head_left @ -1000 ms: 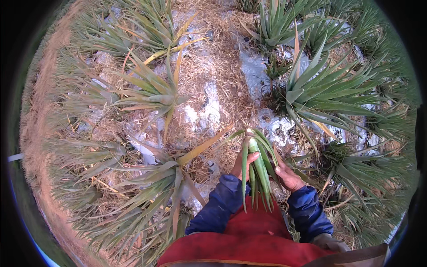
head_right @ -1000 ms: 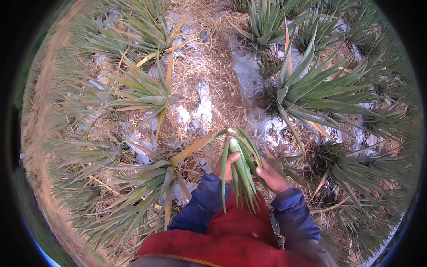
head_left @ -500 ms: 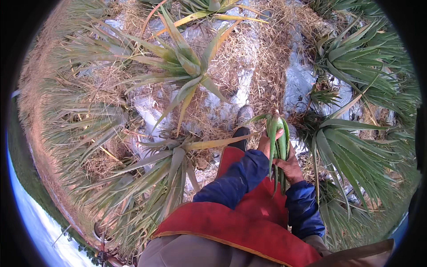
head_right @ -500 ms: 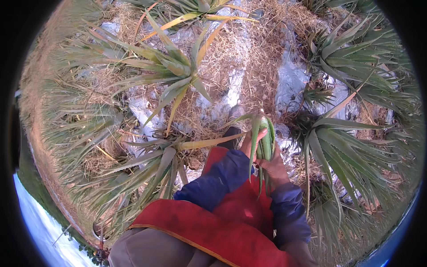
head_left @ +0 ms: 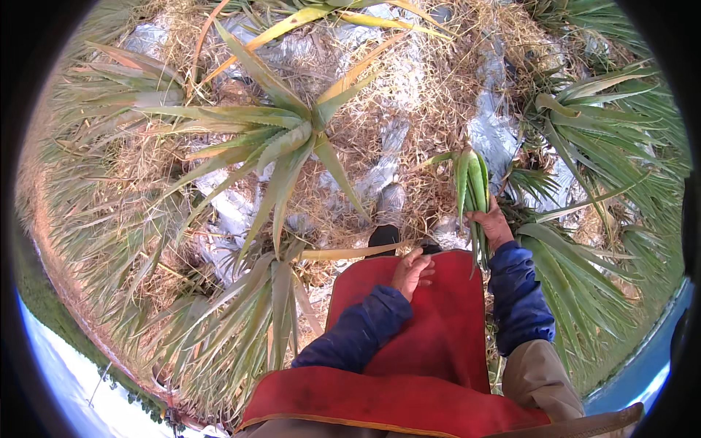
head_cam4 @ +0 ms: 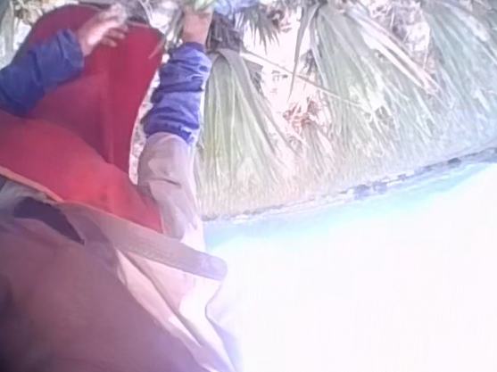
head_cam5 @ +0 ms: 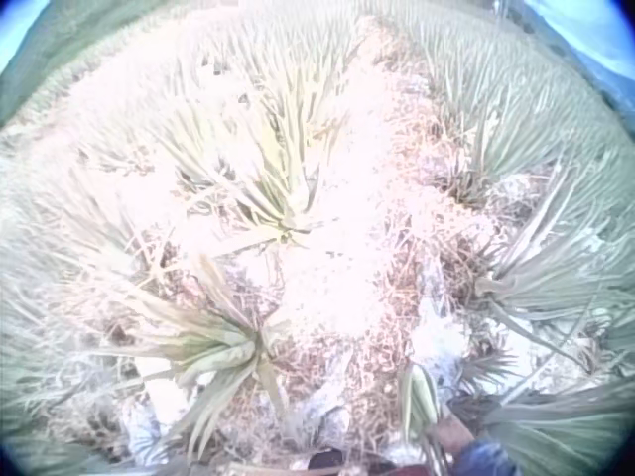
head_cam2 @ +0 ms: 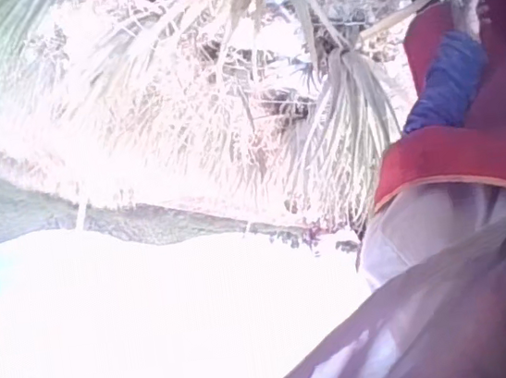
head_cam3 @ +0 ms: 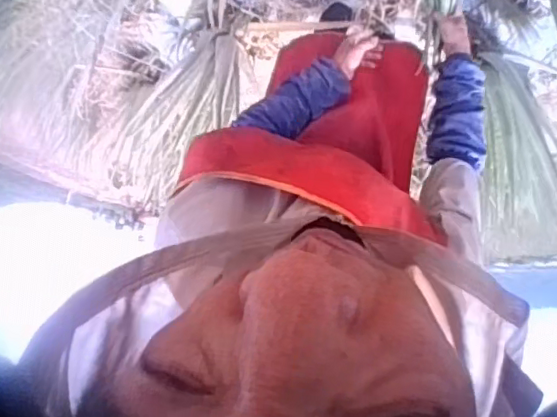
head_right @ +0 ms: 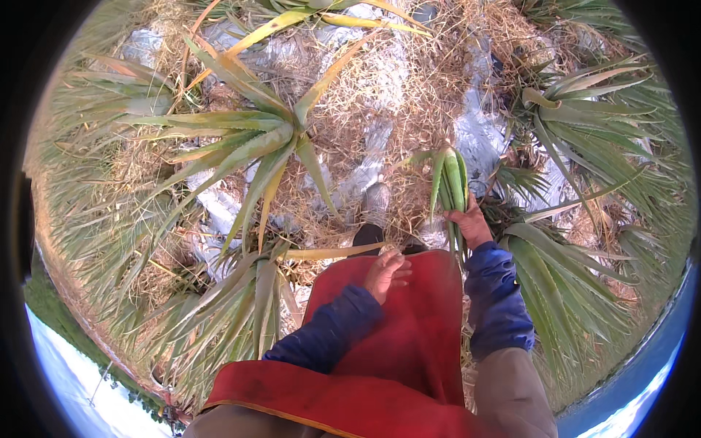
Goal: The person walks through an agave field and repeatedly bends to pull mature leaves from the base of agave plants. The leaves are gathered by hand and held in bundles as the person moves between plants.
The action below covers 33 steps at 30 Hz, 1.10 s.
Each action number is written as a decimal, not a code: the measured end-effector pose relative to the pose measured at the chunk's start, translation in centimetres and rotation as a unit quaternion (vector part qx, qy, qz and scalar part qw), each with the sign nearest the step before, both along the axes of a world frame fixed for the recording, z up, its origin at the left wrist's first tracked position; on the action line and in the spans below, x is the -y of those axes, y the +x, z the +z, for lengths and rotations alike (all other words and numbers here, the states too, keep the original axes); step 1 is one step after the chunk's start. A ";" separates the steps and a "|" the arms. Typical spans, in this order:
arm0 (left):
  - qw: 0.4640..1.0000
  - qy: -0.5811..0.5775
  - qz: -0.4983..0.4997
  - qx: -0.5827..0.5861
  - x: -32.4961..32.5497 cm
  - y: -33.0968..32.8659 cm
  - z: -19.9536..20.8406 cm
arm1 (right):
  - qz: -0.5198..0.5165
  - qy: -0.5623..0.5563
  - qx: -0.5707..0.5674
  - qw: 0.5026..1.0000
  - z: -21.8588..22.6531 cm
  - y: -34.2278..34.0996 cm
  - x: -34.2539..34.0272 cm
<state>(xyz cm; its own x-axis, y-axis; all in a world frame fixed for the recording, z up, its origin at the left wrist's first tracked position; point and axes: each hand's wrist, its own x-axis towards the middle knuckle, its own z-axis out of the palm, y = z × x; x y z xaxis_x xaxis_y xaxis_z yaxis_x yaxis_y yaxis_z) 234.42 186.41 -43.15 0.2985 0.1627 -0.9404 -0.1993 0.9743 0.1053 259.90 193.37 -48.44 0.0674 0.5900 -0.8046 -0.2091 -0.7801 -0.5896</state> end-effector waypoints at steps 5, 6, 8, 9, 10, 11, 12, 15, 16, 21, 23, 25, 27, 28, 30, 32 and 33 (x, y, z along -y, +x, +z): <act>0.999 -0.022 -0.022 -0.010 3.5 1.0 -2.4 | 0.372 0.074 0.348 0.858 -10.9 2.6 -8.9; 0.999 -0.036 -0.019 -0.022 4.9 0.7 -3.2 | 0.413 0.084 0.359 0.833 -10.7 1.0 -11.9; 0.999 -0.038 -0.024 -0.024 7.1 0.7 -4.6 | 0.459 0.128 0.384 0.791 -11.6 0.1 -15.8; 0.999 -0.034 -0.026 -0.027 7.7 0.8 -5.5 | 0.466 0.173 0.395 0.773 -12.8 -0.1 -17.4; 0.999 -0.031 -0.034 -0.022 7.8 0.9 -5.6 | 0.479 0.176 0.390 0.766 -13.3 -1.0 -19.4; 0.998 -0.015 -0.054 -0.021 7.4 0.8 -5.1 | 0.492 0.184 0.382 0.760 -14.0 -2.6 -21.2; 0.997 0.007 -0.079 -0.008 6.3 1.3 -4.6 | 0.473 0.246 0.426 0.731 -15.1 -3.2 -22.3; 0.995 0.050 -0.080 -0.009 6.2 1.3 -5.5 | 0.461 0.348 0.476 0.663 -17.9 -7.8 -26.0; 0.995 0.053 -0.086 -0.016 6.0 1.0 -5.5 | 0.439 0.341 0.485 0.675 -18.1 -9.4 -26.6; 0.989 0.048 -0.134 -0.031 6.2 -0.1 -5.4 | 0.336 0.334 0.422 0.773 -18.6 -14.6 -20.1; 0.983 0.041 -0.174 -0.032 6.3 -0.3 -5.8 | 0.349 0.248 0.375 0.822 -18.4 -13.9 -14.8; 0.982 0.027 -0.183 -0.028 6.7 -0.7 -5.9 | 0.286 0.176 0.295 0.894 -18.7 -13.2 -8.9; 0.988 0.020 -0.148 -0.027 7.3 -0.8 -6.3 | 0.207 0.123 0.303 0.922 -21.0 -12.7 -2.2; 0.986 0.011 -0.164 -0.022 7.2 -1.0 -6.2 | 0.157 0.071 0.316 0.933 -21.4 -10.7 0.2; 0.981 0.011 -0.195 -0.020 7.2 -1.5 -6.7 | 0.049 -0.011 0.323 0.945 -21.5 -7.6 3.7; 0.979 -0.002 -0.204 -0.015 7.2 -1.5 -6.8 | -0.179 -0.117 0.215 0.953 -22.3 -2.4 6.2; 0.978 -0.008 -0.209 -0.017 7.1 -1.5 -6.8 | -0.347 -0.083 0.197 0.913 -22.7 -0.5 6.8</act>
<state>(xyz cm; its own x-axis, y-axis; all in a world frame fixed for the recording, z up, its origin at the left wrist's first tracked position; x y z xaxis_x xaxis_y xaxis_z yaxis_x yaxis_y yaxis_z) 232.95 179.32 -49.99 0.3044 0.0182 -0.9524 0.2198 0.9715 0.0888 259.45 186.54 -71.18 0.6819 0.1680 -0.7119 -0.4847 -0.6250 -0.6119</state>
